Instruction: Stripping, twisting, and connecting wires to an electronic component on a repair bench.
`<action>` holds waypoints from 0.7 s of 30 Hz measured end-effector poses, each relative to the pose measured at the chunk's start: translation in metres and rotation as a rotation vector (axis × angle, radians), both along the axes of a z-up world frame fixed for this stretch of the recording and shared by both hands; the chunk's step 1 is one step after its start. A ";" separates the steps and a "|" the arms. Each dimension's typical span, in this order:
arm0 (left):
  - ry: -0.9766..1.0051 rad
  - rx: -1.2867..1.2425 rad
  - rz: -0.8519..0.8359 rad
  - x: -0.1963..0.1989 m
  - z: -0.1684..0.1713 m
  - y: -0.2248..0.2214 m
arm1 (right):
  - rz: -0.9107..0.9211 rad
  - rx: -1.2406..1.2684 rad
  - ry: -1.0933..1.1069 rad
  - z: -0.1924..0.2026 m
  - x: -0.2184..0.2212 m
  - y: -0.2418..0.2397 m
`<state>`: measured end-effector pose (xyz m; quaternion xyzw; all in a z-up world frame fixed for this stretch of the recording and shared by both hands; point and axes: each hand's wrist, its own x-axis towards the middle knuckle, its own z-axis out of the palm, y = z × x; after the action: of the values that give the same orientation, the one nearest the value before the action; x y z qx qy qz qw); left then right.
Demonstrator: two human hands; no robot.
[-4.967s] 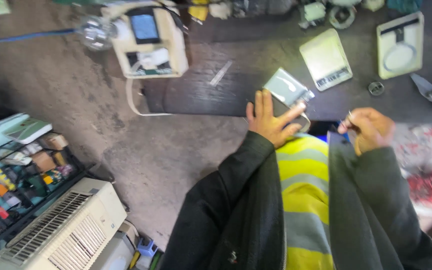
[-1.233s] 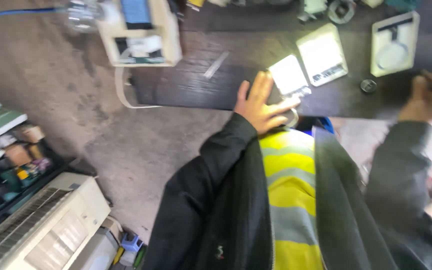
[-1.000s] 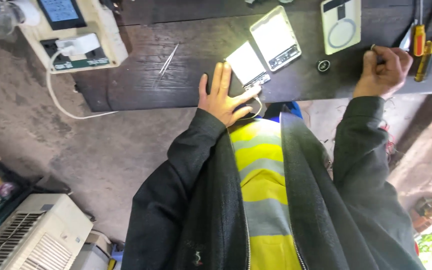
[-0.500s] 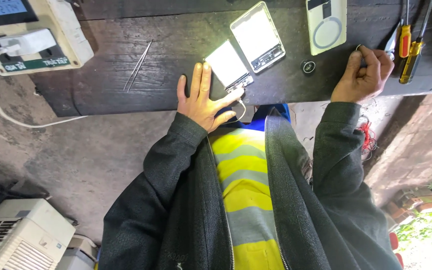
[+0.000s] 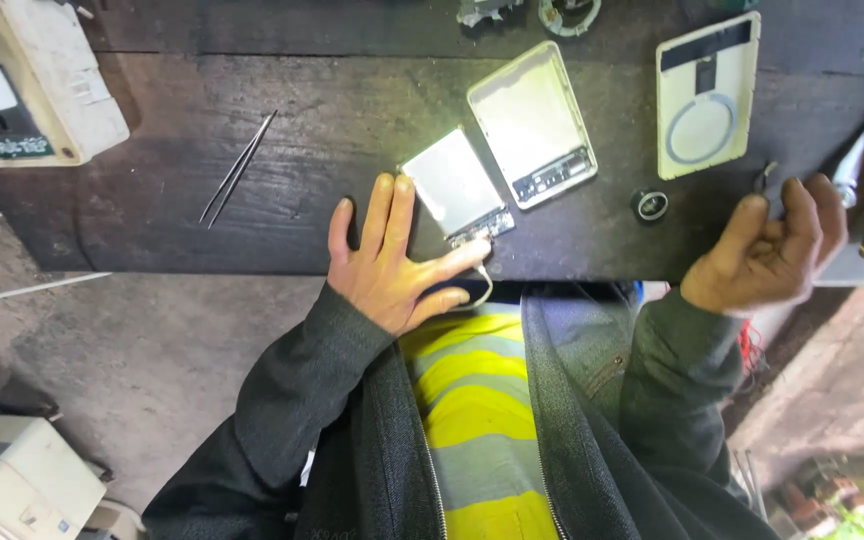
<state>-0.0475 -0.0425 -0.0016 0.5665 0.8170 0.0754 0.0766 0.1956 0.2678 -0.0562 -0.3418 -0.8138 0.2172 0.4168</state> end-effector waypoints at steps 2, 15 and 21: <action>0.023 0.032 0.012 0.001 -0.004 0.001 | 0.015 -0.001 0.033 0.000 -0.003 -0.001; 0.147 0.128 -0.035 0.007 -0.010 -0.005 | 0.038 0.125 0.100 0.003 0.000 -0.023; 0.118 0.181 -0.030 0.012 -0.008 -0.010 | 0.021 0.210 0.124 0.011 -0.001 -0.028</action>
<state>-0.0352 -0.0527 -0.0093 0.5867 0.8014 0.1143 -0.0220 0.1945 0.2399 -0.0447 -0.2738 -0.8083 0.1559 0.4973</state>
